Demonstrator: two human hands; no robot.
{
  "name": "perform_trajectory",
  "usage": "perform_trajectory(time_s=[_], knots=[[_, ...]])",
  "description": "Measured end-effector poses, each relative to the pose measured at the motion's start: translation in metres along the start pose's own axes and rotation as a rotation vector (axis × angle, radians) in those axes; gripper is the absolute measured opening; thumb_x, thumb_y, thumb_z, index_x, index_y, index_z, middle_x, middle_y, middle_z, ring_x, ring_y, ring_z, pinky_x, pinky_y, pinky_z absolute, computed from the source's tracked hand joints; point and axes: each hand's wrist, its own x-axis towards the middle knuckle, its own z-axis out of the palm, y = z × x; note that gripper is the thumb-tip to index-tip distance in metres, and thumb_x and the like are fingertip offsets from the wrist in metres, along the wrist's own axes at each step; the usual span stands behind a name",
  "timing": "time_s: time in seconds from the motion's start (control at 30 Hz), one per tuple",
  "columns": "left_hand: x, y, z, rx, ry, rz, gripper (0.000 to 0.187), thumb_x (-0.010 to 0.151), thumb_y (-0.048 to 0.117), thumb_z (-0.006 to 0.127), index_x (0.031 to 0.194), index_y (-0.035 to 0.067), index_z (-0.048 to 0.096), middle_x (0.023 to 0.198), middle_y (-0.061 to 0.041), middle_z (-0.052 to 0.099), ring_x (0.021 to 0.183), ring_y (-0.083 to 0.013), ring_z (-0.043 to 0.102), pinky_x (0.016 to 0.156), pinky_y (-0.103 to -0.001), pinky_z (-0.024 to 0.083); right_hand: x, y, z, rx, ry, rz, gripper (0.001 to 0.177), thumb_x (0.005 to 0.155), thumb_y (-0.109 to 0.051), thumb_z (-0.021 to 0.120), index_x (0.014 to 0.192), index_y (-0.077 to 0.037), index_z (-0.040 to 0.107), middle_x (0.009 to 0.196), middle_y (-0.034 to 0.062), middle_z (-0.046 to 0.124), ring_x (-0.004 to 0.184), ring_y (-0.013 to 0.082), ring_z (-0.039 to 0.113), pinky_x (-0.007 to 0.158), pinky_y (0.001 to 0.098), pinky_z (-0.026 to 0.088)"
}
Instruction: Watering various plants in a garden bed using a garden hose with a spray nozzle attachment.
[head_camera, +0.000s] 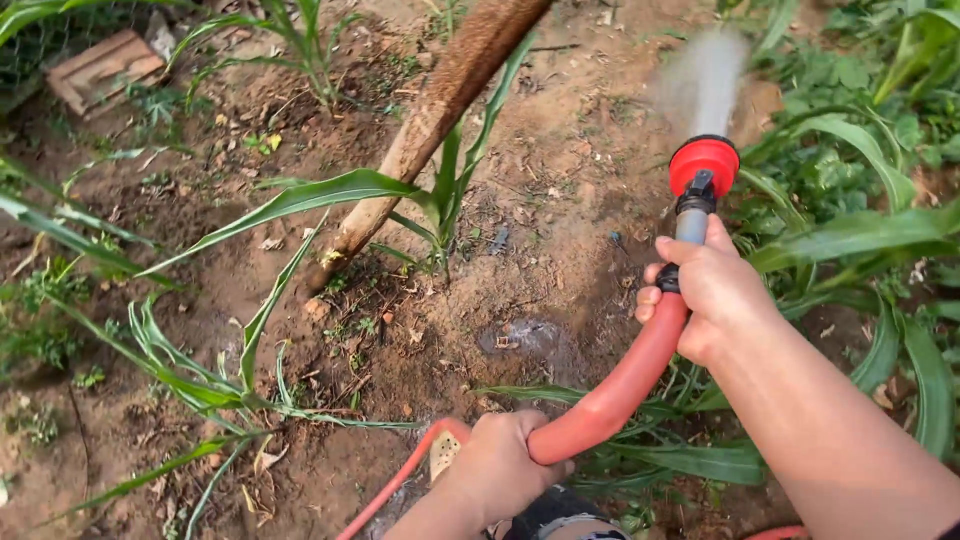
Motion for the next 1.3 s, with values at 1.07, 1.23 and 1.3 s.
perform_trajectory(time_s=[1.07,1.23,1.3], knots=[[-0.062,0.066,0.141,-0.194,0.78,-0.482,0.012,0.067,0.015,0.058,0.078,0.016,0.064,0.074,-0.01,0.07,0.079,-0.0428,0.065,0.073,-0.053,0.052,0.052,0.065,0.027,-0.61,-0.623,0.454,0.021,0.093,-0.016,0.058,0.104,-0.018,0.04,0.073,0.003,0.046,0.049,0.005,0.032,0.041,0.0169,0.028],[-0.084,0.069,0.169,-0.263,0.844,-0.552,0.008,0.067,0.012,0.057,0.075,0.013,0.061,0.07,-0.012,0.066,0.078,-0.0425,0.064,0.071,-0.052,0.053,0.017,0.082,0.022,-0.676,-0.713,0.42,0.026,0.095,-0.022,0.062,0.105,-0.018,0.038,0.074,0.0028,0.046,0.049,0.007,0.032,0.041,0.0187,0.029],[-0.091,0.068,0.179,-0.29,0.837,-0.62,0.006,0.07,0.015,0.06,0.076,0.014,0.06,0.074,-0.011,0.066,0.081,-0.0423,0.064,0.067,-0.055,0.054,0.002,0.087,0.017,-0.69,-0.73,0.394,0.026,0.097,-0.024,0.062,0.107,-0.02,0.038,0.074,0.0026,0.046,0.048,0.0086,0.032,0.041,0.0196,0.029]])
